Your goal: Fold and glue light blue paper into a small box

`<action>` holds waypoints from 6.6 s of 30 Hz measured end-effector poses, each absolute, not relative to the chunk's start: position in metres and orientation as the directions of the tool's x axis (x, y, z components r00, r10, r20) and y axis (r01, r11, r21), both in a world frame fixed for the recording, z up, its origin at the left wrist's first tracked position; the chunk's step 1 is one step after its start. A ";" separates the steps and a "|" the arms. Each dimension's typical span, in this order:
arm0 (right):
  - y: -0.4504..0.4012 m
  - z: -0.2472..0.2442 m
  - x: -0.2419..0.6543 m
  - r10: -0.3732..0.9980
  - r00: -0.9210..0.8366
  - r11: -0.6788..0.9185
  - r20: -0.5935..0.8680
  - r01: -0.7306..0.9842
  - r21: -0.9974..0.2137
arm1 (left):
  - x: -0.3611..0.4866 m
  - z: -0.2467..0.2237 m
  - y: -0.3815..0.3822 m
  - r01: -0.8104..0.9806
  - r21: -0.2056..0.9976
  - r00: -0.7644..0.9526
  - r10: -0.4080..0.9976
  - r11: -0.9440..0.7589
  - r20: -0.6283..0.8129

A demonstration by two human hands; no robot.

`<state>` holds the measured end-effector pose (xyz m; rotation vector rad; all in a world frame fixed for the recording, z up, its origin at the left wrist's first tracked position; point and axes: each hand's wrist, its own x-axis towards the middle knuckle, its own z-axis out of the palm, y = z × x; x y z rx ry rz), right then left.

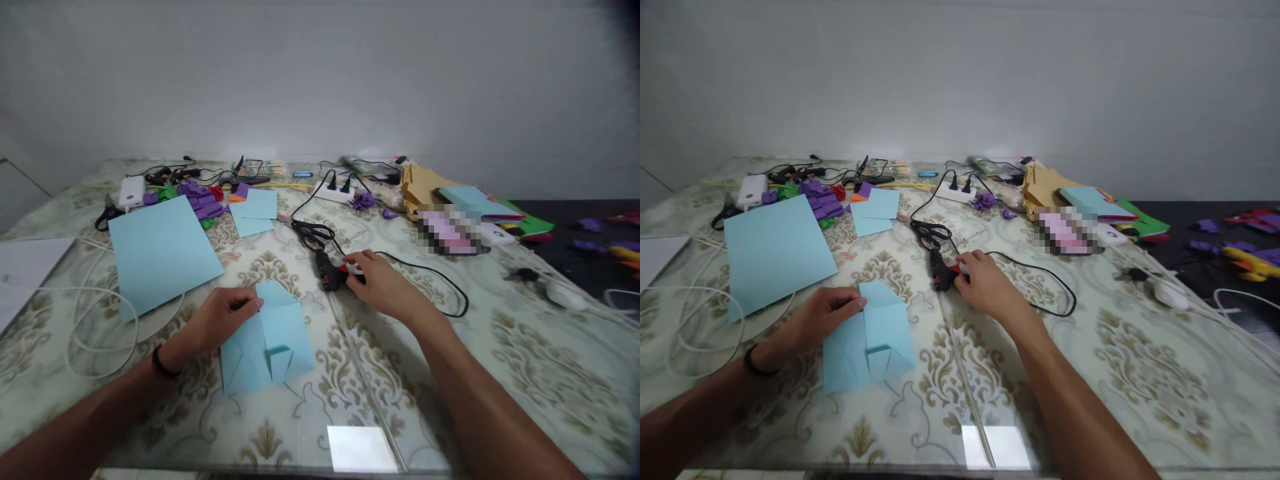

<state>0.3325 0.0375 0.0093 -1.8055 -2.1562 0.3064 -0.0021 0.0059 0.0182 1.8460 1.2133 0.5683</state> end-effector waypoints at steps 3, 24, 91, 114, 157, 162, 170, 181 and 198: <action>0.036 0.006 0.333 0.976 -0.214 0.215 0.042 0.909 -0.357 | -0.003 0.014 0.007 0.509 0.838 0.425 0.904 -0.195 -0.048; 0.003 0.020 0.283 0.951 -0.238 0.289 0.196 0.467 -0.835 | 0.000 0.006 0.004 0.469 0.869 0.420 0.905 -0.159 -0.062; -0.004 0.018 0.265 0.923 -0.314 0.352 0.223 0.454 -0.819 | 0.000 0.010 0.002 0.526 0.826 0.345 0.938 -0.203 0.010; 0.000 0.017 0.270 0.939 -0.283 0.312 0.197 0.453 -0.836 | -0.007 0.015 0.010 0.492 0.850 0.289 0.956 -0.190 0.046; 0.040 -0.007 0.312 0.957 -0.232 0.288 0.172 0.816 -0.501 | -0.018 -0.003 0.031 0.315 0.934 0.411 0.911 -0.170 0.027; 0.040 -0.001 0.321 0.942 -0.290 0.334 0.167 0.813 -0.477 | -0.019 -0.002 0.030 0.290 0.938 0.452 0.891 -0.190 0.041; 0.012 0.014 0.280 0.955 -0.249 0.266 0.164 0.467 -0.843 | -0.017 0.008 0.025 0.267 0.897 0.553 0.818 -0.353 0.157; -0.012 0.004 0.249 0.907 -0.364 -0.221 -0.211 0.014 -0.975 | -0.007 0.017 0.004 0.310 0.874 0.508 0.842 -0.374 0.180; -0.022 0.004 0.237 0.918 -0.382 -0.103 -0.106 0.028 -0.994 | 0.001 0.010 -0.008 0.378 0.926 0.534 0.814 0.013 -0.230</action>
